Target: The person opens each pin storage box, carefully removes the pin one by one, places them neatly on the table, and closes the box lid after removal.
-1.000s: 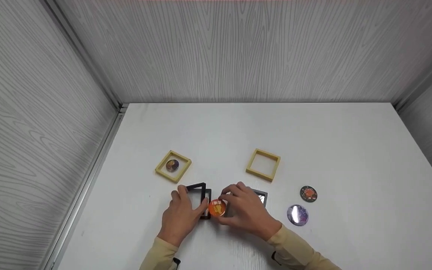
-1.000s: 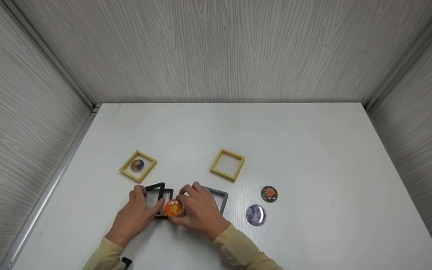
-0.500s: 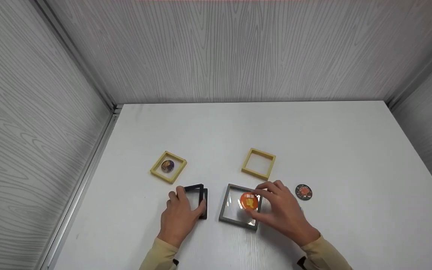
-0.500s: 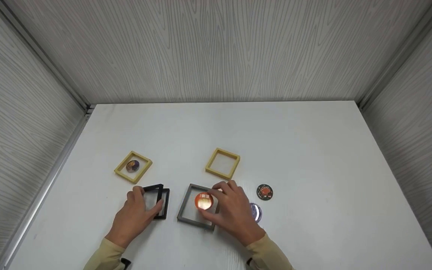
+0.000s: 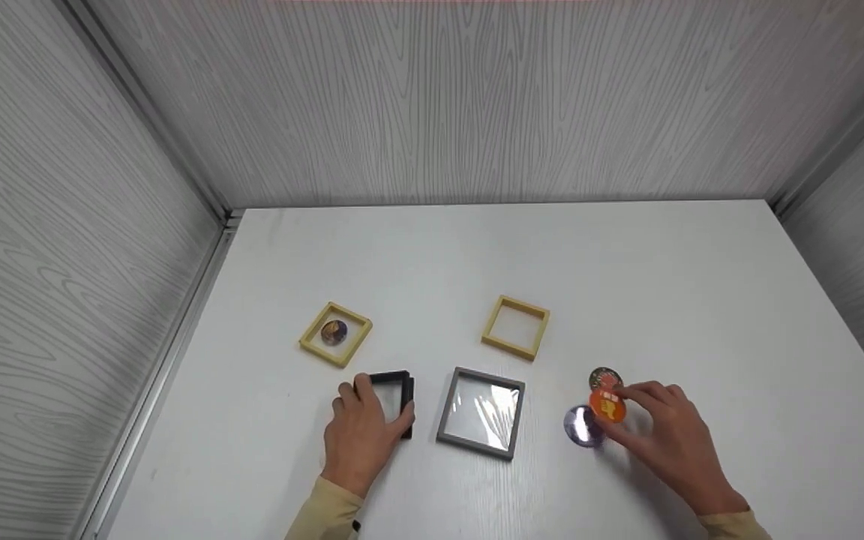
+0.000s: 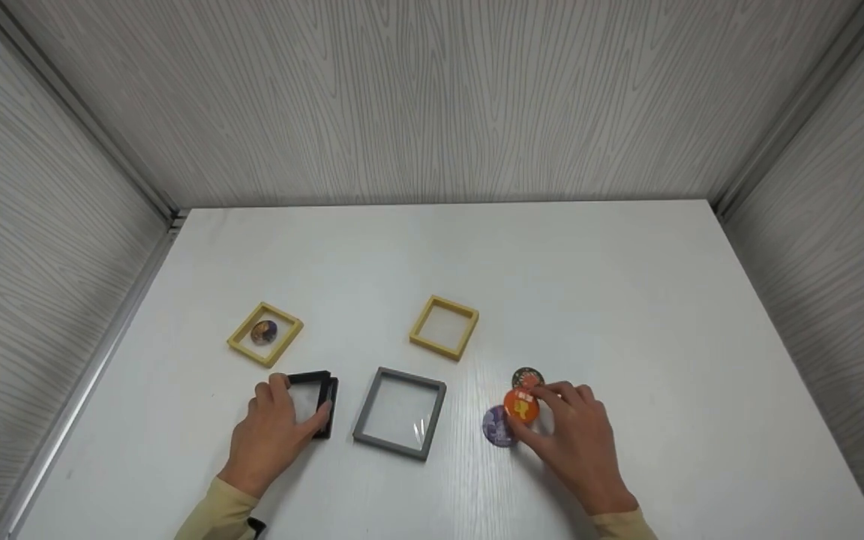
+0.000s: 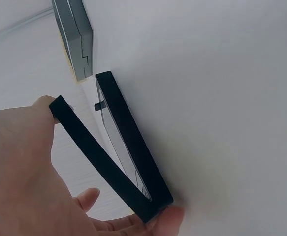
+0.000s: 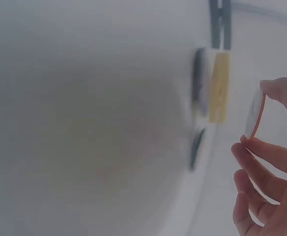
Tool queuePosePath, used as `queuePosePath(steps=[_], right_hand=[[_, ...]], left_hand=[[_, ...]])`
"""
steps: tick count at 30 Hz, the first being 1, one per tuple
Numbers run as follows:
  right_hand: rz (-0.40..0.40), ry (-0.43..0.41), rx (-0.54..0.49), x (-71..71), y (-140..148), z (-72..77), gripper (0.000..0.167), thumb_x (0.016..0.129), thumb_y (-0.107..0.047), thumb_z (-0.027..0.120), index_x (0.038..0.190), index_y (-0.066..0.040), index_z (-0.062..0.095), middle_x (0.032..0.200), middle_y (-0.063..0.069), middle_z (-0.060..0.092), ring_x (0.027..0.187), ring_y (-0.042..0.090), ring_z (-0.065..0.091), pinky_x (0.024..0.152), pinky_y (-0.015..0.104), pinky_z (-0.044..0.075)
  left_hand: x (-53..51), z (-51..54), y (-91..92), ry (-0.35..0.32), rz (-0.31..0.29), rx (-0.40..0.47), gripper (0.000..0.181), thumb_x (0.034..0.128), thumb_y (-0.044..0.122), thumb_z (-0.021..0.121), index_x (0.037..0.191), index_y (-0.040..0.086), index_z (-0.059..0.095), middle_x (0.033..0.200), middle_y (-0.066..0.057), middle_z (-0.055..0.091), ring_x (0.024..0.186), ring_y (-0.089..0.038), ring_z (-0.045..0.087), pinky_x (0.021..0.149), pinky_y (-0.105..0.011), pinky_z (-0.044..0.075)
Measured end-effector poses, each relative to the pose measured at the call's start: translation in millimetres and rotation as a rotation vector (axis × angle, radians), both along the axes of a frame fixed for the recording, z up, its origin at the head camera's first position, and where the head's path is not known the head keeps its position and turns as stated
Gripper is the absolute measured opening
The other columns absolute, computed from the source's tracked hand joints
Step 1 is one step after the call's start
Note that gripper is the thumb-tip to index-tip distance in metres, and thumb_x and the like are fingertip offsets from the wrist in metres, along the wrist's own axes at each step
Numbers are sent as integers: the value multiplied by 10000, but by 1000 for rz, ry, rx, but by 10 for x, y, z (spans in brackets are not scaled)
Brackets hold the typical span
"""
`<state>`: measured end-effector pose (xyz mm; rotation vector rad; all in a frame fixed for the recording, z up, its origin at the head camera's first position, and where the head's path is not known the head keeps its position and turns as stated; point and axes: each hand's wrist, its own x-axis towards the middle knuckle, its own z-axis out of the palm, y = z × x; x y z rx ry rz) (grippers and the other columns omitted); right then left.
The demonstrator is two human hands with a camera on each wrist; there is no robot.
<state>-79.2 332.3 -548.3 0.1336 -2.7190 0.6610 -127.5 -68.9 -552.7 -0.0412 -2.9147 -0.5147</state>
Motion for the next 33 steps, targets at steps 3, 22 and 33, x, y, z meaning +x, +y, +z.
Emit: queuePosePath(steps=[3, 22, 33], right_hand=[[-30, -39, 20, 86, 128, -76, 422, 693, -372, 904, 1002, -120, 765, 987, -15, 670, 894, 184, 513, 704, 432, 475], [-62, -227, 83, 140, 223, -97, 536, 717, -467, 873, 1065, -76, 760, 1011, 64, 653, 908, 246, 530, 730, 466, 482], [-54, -267, 95, 134, 227, -114, 570, 733, -498, 850, 1090, -65, 747, 1030, 95, 635, 895, 259, 536, 731, 479, 504]], left_hand=[[0, -15, 17, 40, -1, -24, 762, 837, 532, 729, 1189, -82, 446, 962, -240, 485, 701, -304, 516, 396, -338, 433], [-41, -101, 35, 65, 0, -67, 874, 797, 564, 753, 1262, -128, 491, 1032, -295, 503, 768, -356, 542, 422, -365, 471], [-33, -119, 48, 108, -4, -101, 876, 793, 585, 744, 1253, -120, 499, 1028, -299, 508, 779, -369, 547, 431, -390, 476]])
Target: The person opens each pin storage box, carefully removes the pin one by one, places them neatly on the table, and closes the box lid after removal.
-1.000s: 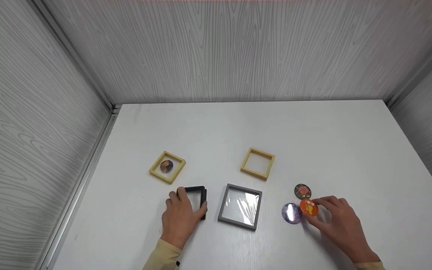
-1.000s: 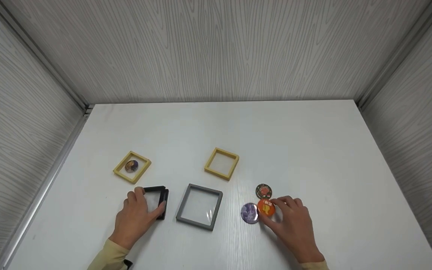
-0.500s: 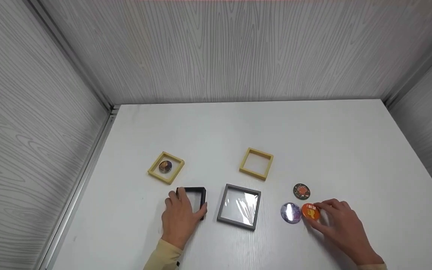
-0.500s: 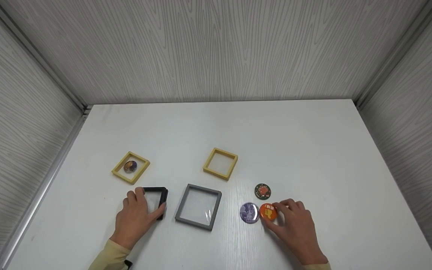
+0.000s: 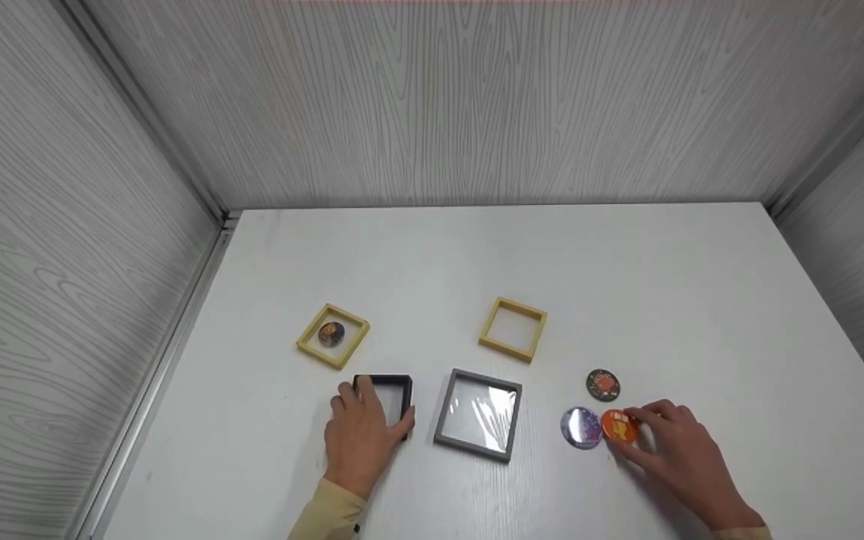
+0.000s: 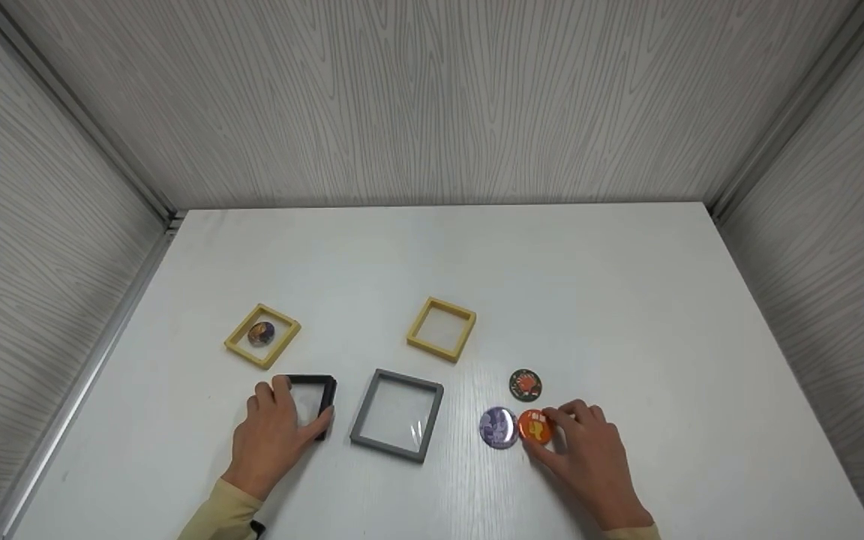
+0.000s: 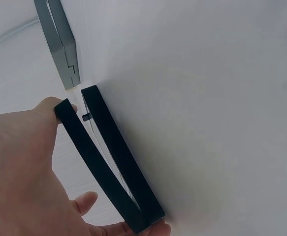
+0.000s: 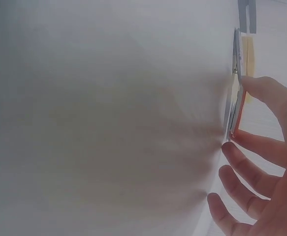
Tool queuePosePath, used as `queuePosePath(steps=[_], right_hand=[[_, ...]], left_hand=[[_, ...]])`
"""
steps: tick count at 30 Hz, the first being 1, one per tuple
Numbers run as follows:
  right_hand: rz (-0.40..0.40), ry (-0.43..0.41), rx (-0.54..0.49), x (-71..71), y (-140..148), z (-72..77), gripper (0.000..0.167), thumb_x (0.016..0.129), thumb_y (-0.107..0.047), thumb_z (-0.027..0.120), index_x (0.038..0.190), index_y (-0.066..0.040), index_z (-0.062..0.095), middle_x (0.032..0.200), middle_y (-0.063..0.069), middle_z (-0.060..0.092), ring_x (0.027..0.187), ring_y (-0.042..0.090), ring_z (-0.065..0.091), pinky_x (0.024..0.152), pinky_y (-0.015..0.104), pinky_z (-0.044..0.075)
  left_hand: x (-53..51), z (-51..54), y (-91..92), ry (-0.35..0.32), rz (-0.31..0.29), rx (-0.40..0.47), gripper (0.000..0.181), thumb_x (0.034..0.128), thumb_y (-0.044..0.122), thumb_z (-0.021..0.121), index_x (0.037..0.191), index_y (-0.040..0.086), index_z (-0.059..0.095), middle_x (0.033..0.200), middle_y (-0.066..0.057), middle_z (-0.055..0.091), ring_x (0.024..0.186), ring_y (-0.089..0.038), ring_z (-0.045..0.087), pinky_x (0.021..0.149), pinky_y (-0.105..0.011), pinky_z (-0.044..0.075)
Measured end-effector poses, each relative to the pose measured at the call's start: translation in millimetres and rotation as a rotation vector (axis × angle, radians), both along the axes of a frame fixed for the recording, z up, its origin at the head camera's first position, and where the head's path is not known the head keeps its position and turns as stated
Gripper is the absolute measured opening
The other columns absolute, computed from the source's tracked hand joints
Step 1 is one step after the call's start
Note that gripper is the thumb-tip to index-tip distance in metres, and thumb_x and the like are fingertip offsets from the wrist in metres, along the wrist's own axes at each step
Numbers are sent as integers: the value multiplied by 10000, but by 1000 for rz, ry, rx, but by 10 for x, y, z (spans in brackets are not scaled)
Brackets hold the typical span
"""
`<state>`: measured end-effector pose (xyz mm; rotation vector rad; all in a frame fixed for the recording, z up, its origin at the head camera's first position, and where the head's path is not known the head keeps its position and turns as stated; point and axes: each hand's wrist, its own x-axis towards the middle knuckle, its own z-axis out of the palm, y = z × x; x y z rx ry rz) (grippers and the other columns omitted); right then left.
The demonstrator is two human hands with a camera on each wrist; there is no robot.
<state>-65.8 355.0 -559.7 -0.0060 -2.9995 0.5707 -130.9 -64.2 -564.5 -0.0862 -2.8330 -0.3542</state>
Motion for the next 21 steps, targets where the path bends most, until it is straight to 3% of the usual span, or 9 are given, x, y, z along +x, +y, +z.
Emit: queuePosePath(steps=[6, 13, 21], right_hand=[[0, -7, 15, -4, -10, -22, 573, 736, -514, 843, 1079, -65, 747, 1014, 95, 622, 871, 255, 535, 716, 471, 514], [4, -8, 12, -3, -21, -28, 538, 736, -455, 861, 1084, -62, 744, 1007, 105, 611, 858, 260, 536, 717, 482, 506], [2, -17, -2, 3, -26, -22, 561, 730, -457, 866, 1111, -66, 741, 1022, 118, 612, 871, 267, 535, 714, 472, 503]], left_hand=[[6, -28, 1, 90, -10, -30, 852, 766, 577, 772, 1200, -115, 532, 977, -283, 519, 736, -351, 544, 412, -373, 458], [-1, -48, -5, 100, -5, -63, 836, 760, 618, 757, 1161, -82, 537, 951, -247, 508, 728, -322, 526, 416, -359, 438], [22, -11, -19, 121, 9, -118, 910, 741, 773, 659, 1107, -53, 554, 919, -227, 522, 705, -325, 531, 426, -375, 430]])
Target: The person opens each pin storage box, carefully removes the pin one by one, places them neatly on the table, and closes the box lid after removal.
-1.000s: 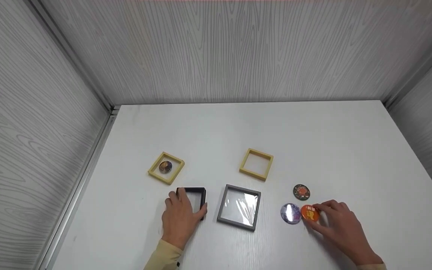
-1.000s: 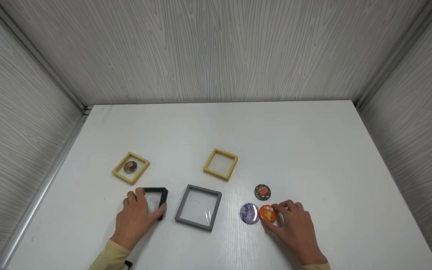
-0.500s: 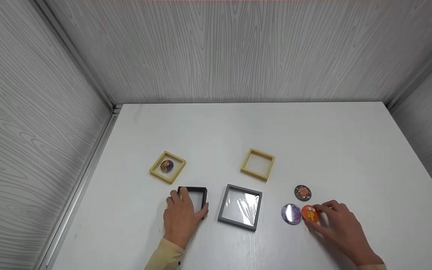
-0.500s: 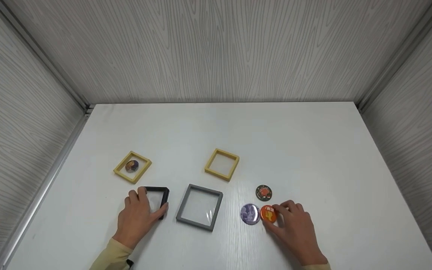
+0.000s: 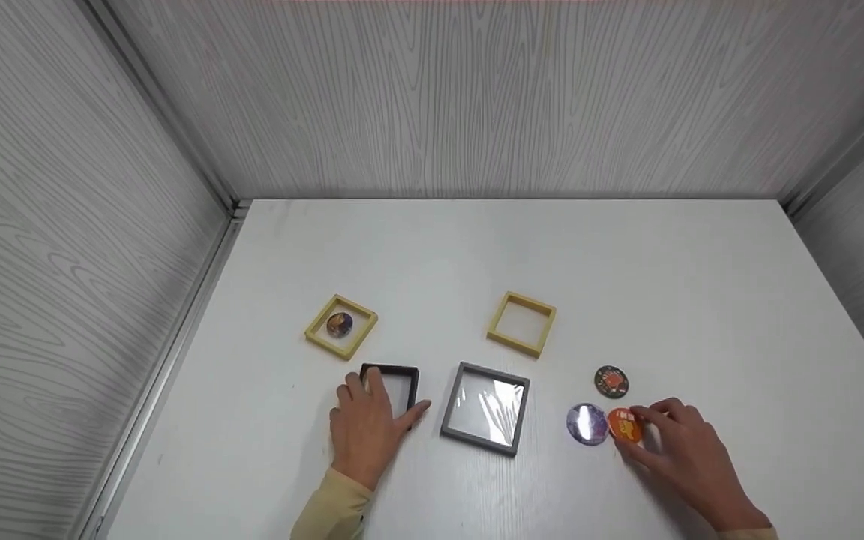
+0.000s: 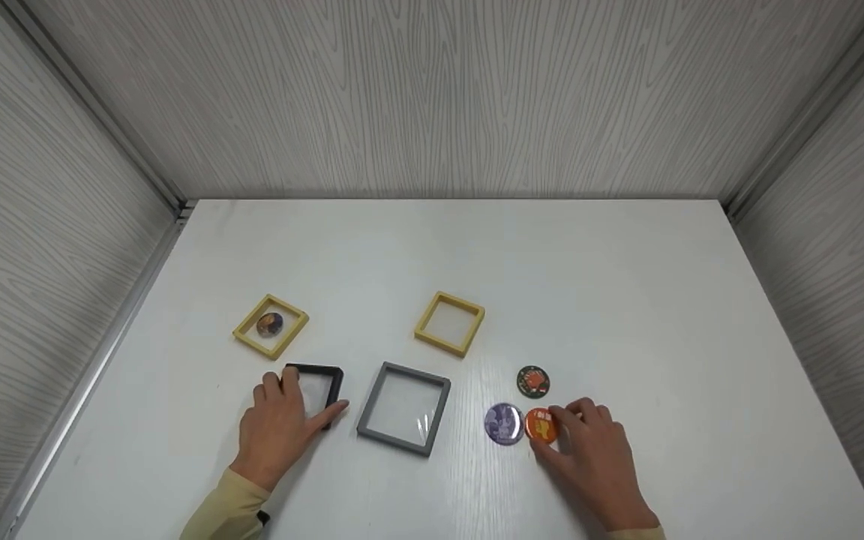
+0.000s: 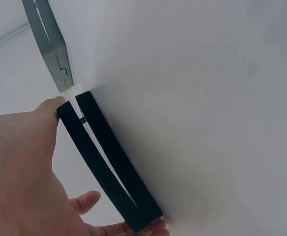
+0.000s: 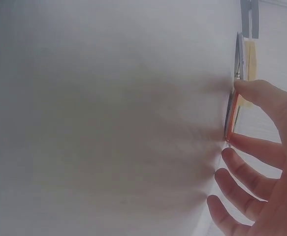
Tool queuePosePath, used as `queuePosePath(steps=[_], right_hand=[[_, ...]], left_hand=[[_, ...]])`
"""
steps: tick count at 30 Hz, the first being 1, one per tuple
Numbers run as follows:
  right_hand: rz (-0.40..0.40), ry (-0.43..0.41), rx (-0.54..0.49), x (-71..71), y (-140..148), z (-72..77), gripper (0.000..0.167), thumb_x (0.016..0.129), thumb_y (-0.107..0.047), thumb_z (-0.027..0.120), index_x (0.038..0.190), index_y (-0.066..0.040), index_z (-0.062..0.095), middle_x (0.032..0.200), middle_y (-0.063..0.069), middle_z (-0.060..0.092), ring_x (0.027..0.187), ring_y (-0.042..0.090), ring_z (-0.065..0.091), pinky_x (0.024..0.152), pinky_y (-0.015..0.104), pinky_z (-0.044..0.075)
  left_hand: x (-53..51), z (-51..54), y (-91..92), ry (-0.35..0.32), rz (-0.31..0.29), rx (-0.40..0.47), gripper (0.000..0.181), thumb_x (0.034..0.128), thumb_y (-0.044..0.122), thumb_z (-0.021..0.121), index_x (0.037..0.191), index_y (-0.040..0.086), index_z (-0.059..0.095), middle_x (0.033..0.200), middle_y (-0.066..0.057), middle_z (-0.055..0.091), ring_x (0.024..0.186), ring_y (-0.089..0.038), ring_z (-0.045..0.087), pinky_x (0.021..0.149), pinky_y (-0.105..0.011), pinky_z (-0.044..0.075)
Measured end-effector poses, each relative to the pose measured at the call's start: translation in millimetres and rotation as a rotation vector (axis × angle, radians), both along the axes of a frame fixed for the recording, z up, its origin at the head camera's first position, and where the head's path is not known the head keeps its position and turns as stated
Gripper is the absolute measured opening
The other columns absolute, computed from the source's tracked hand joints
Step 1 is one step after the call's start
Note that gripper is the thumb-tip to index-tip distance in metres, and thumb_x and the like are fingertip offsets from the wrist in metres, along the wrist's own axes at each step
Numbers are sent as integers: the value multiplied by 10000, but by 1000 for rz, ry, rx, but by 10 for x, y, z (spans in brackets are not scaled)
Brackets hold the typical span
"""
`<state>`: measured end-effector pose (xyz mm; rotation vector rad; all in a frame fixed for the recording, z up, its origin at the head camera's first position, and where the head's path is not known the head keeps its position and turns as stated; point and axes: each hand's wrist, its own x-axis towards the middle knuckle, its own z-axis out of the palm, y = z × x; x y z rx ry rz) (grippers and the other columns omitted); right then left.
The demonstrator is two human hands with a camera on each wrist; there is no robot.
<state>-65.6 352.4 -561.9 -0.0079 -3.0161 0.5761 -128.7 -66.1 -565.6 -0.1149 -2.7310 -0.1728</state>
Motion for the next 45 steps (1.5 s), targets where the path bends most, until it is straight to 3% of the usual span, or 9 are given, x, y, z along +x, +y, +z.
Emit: queuePosePath(steps=[6, 12, 19, 25, 31, 37, 45], right_hand=[[-17, -22, -33, 30, 2, 81, 569, 792, -505, 805, 1170, -89, 722, 1067, 117, 623, 944, 293, 547, 761, 513, 516], [-9, 45, -74, 53, -74, 246, 314, 875, -345, 767, 1084, -112, 748, 1009, 38, 651, 913, 239, 544, 707, 434, 475], [66, 43, -153, -9, -283, 400, 71, 894, -233, 755, 951, -193, 744, 882, -98, 610, 834, 137, 543, 636, 294, 461], [177, 92, -184, -155, -500, 474, 41, 904, -180, 740, 939, -185, 719, 895, -114, 628, 796, 87, 581, 661, 312, 483], [284, 147, -240, -367, -769, 537, 88, 908, -143, 733, 959, -213, 719, 913, -144, 640, 818, 104, 616, 728, 336, 500], [342, 90, -296, -592, -1063, 587, 81, 937, -177, 701, 1012, -190, 727, 949, -148, 638, 881, 141, 630, 788, 356, 494], [407, 53, -363, -826, -1383, 609, 95, 931, -177, 696, 1015, -147, 728, 949, -104, 654, 906, 178, 643, 806, 378, 501]], left_hand=[[-20, 104, -50, 16, 3, -32, 823, 793, 726, 652, 1066, -46, 565, 892, -207, 522, 699, -324, 532, 473, -393, 434], [-97, 240, -181, -78, 0, 21, 568, 904, 451, 694, 1116, -64, 581, 945, -226, 545, 832, -368, 558, 604, -458, 464], [-191, 327, -342, -98, -13, 63, 348, 915, 266, 709, 1017, -52, 610, 915, -212, 547, 817, -363, 542, 620, -459, 425], [-344, 344, -432, -96, -25, 81, 286, 919, 213, 703, 985, -47, 603, 929, -214, 569, 830, -372, 544, 651, -475, 421], [-604, 343, -548, -123, -31, 124, 362, 887, 190, 733, 1104, -70, 607, 1068, -255, 567, 960, -409, 530, 737, -521, 428], [-850, 357, -672, -229, -26, 192, 531, 856, 252, 763, 1211, -75, 542, 1163, -302, 542, 1060, -461, 513, 838, -574, 417], [-1039, 319, -712, -393, -23, 249, 756, 831, 402, 778, 1355, -33, 450, 1239, -300, 523, 1143, -471, 482, 928, -602, 382]])
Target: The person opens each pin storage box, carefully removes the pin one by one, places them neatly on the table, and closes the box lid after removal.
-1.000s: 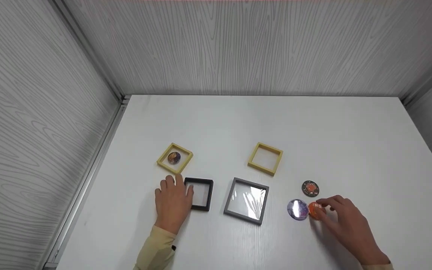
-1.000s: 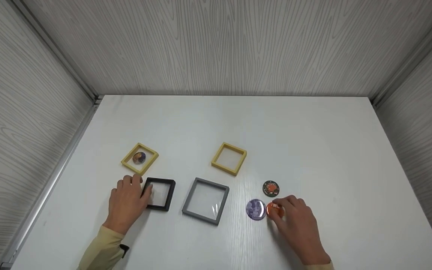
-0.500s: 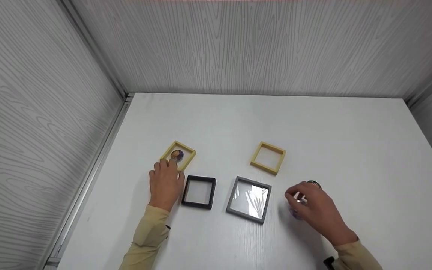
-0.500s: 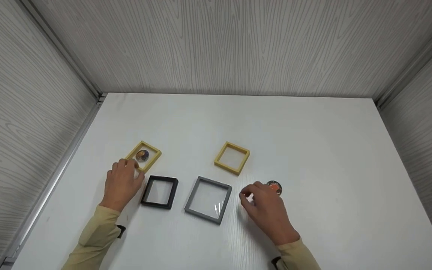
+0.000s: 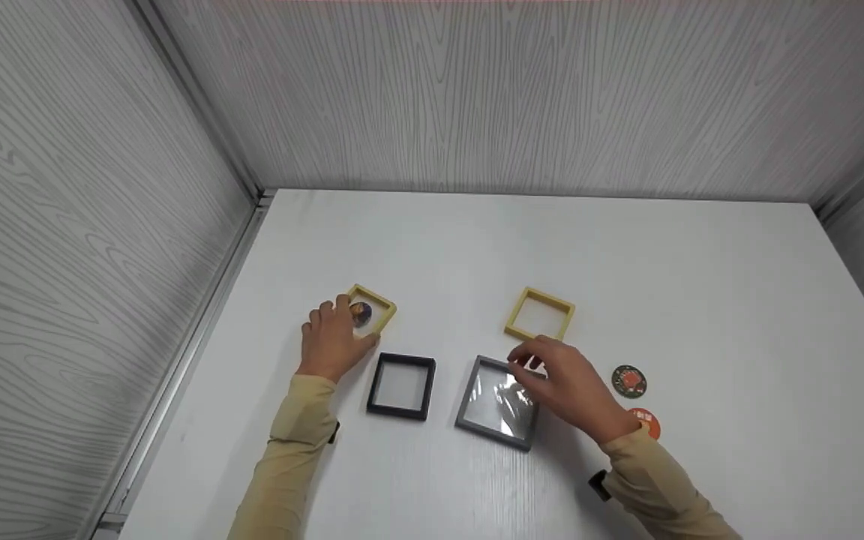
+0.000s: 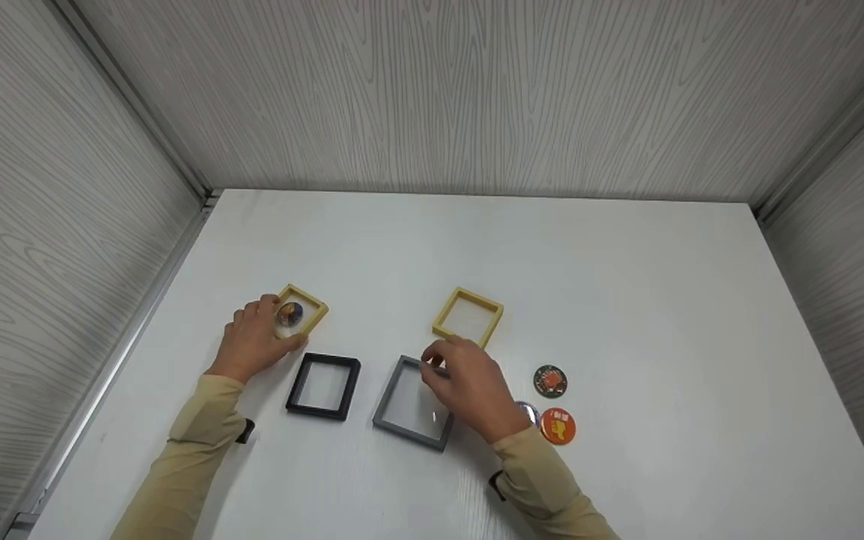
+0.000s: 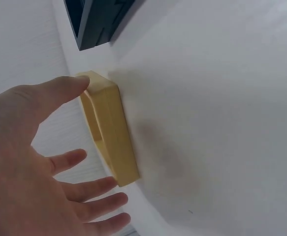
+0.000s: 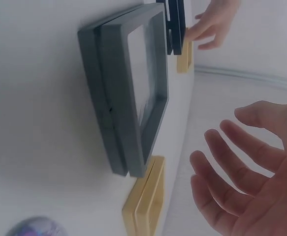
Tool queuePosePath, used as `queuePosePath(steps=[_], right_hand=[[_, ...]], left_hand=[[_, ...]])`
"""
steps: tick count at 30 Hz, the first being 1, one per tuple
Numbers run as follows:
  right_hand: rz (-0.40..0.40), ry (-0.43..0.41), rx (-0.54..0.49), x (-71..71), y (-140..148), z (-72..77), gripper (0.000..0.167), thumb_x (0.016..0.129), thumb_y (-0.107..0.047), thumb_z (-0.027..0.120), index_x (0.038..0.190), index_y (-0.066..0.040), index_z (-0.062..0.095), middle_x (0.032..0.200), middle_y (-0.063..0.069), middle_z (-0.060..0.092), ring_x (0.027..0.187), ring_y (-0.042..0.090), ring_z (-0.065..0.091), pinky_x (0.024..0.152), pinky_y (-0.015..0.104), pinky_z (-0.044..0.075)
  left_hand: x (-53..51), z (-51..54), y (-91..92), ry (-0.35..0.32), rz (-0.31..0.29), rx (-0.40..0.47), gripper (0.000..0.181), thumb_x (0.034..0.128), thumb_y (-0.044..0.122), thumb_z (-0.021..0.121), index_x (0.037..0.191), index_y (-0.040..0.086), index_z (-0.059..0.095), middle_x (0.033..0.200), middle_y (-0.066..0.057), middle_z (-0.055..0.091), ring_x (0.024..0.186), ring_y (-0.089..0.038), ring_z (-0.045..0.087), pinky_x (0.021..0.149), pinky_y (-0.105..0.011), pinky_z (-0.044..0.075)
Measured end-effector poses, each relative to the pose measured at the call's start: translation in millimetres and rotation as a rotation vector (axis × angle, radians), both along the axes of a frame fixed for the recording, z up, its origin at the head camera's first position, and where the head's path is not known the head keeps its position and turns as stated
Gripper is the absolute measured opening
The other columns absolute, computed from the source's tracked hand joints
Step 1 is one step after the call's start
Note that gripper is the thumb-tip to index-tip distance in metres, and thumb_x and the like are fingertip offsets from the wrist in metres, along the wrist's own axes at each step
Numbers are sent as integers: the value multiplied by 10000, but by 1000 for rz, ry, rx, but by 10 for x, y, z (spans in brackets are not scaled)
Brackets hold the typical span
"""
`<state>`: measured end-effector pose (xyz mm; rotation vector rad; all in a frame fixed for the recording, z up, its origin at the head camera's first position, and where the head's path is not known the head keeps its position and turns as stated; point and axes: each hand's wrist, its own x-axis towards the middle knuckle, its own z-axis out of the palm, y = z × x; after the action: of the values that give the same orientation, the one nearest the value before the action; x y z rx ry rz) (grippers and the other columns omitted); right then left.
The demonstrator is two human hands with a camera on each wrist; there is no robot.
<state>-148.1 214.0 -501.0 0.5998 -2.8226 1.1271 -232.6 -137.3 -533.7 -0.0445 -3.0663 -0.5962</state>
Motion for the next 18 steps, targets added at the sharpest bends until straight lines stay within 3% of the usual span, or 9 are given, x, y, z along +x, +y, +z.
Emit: queuePosePath(steps=[7, 18], right_hand=[[29, -4, 28, -136, -235, 12, 104, 924, -185, 699, 1006, -134, 738, 949, -63, 667, 888, 165, 644, 765, 356, 509], [55, 46, 75, -313, -488, -58, 193, 944, -202, 675, 1097, -97, 726, 1043, 17, 660, 994, 209, 599, 825, 378, 499]], left_hand=[[-79, -80, 32, -28, 15, 18, 766, 842, 390, 770, 1378, -38, 429, 1227, -287, 533, 1143, -452, 486, 927, -597, 389], [-83, -104, 75, 8, -6, 36, 779, 865, 358, 750, 1429, -41, 389, 1281, -306, 488, 1164, -454, 461, 931, -579, 406]])
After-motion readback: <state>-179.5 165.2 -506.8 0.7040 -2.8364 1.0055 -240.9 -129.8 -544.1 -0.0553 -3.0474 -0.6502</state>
